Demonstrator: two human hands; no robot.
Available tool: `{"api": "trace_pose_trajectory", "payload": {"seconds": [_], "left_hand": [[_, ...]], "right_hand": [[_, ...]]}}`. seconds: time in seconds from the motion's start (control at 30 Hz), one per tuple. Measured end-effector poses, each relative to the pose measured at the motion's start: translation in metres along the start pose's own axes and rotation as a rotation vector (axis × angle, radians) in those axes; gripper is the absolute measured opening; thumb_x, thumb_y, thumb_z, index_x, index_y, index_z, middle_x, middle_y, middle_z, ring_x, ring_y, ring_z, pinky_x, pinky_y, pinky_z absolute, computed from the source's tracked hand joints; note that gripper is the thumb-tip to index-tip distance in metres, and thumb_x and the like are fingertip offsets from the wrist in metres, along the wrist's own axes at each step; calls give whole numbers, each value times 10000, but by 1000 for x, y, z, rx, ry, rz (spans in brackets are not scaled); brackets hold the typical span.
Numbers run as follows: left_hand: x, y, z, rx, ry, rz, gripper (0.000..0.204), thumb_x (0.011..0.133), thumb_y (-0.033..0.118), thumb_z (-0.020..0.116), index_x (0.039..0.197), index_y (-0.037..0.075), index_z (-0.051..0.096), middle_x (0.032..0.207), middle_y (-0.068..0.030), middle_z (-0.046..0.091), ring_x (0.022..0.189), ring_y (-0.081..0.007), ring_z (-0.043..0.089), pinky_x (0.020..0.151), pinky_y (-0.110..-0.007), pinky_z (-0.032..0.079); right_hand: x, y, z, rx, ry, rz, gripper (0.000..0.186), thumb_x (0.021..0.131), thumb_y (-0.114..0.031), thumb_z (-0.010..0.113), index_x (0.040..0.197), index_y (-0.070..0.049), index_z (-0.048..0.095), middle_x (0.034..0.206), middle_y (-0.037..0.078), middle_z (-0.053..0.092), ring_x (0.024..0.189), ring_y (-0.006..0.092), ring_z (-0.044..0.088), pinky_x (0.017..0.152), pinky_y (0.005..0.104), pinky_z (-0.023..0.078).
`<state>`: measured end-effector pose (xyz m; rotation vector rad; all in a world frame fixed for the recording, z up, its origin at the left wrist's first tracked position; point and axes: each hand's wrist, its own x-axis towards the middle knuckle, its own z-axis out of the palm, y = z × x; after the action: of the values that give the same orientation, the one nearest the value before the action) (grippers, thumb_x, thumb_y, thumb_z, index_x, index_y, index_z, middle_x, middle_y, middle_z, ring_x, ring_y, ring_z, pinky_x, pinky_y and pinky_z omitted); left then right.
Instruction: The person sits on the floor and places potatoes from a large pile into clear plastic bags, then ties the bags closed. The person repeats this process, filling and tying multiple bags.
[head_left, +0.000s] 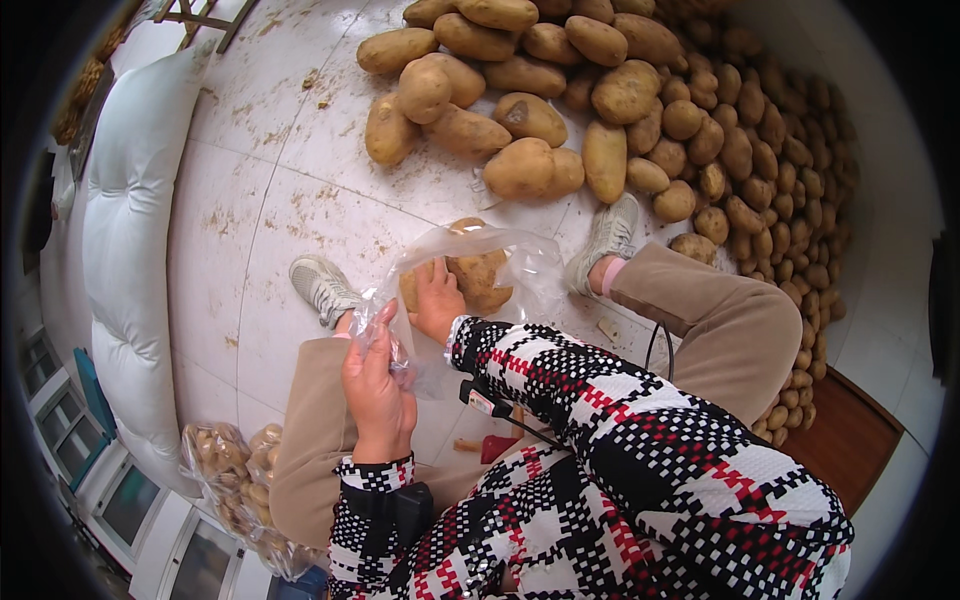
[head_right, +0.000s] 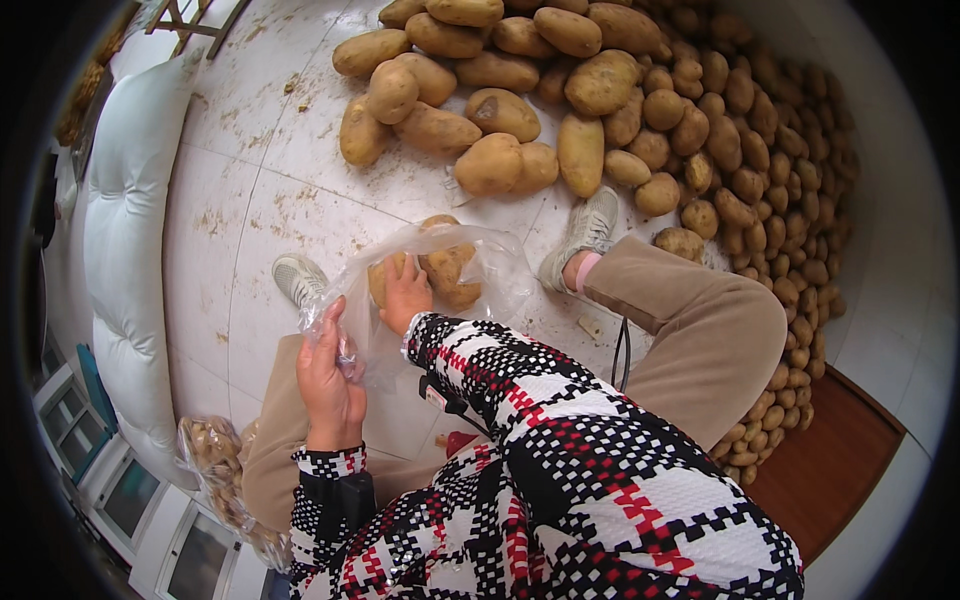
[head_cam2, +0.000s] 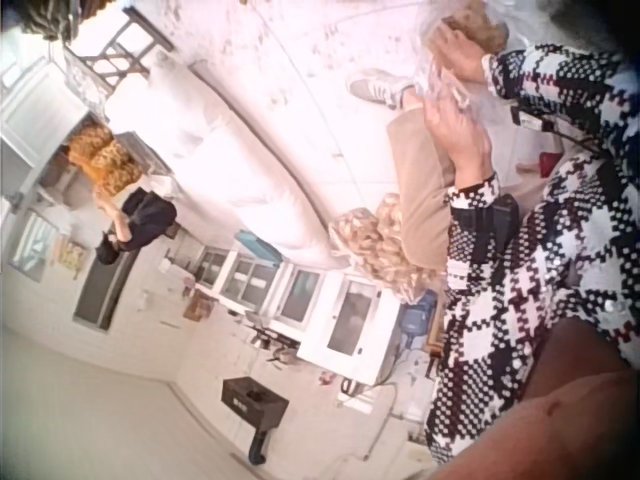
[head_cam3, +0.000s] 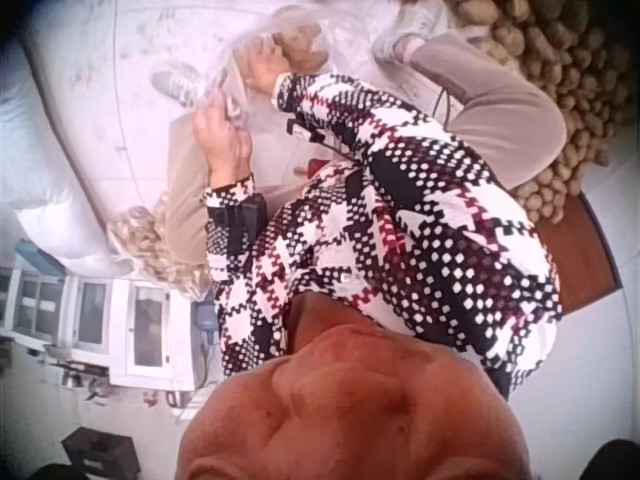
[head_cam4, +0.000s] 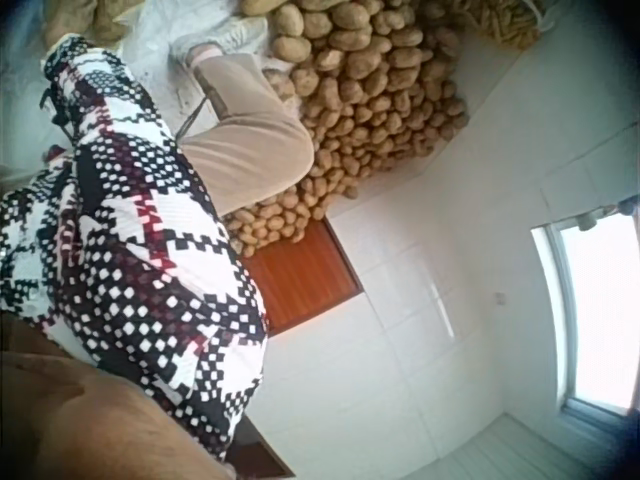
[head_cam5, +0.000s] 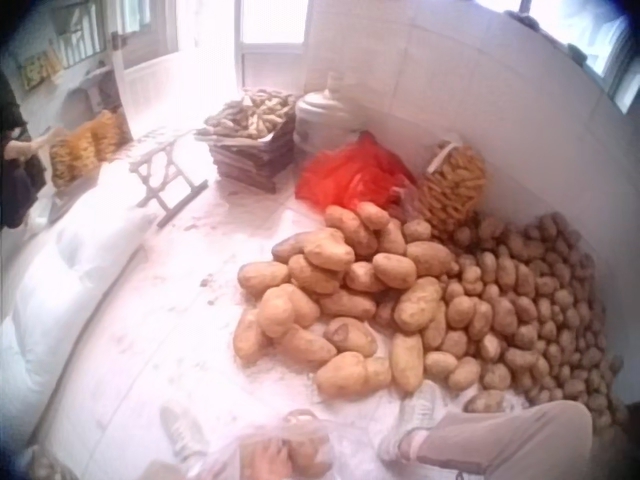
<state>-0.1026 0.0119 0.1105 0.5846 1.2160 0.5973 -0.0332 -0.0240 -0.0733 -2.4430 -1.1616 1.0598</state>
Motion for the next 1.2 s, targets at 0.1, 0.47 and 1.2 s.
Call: {"api": "trace_pose_trajectory", "payload": {"seconds": [0.1,0.47,1.2], "left_hand": [[0,-2,3,-42,15,19,286,902,183,491,1125,13,545,641,84,411,529,2,330,424,-161,224],[-3,-10,6,-48,-98,11,272,908,184,479,1113,23,555,637,81,400,529,-8,329,431,-170,226],[2,-7,11,-129,-184,-124,340,904,226,477,1169,14,509,632,46,373,554,-42,361,461,-183,293]], "right_hand": [[-1,6,-5,11,-68,-29,903,615,-198,735,1339,-85,207,1375,242,190,1114,421,406,903,415,412],[-6,51,-149,627,-719,-251,264,772,-215,632,930,-9,585,792,103,627,698,189,617,618,273,498],[132,124,-184,55,242,234,651,546,-271,771,1029,36,461,1022,245,557,968,353,547,824,369,460]]}}
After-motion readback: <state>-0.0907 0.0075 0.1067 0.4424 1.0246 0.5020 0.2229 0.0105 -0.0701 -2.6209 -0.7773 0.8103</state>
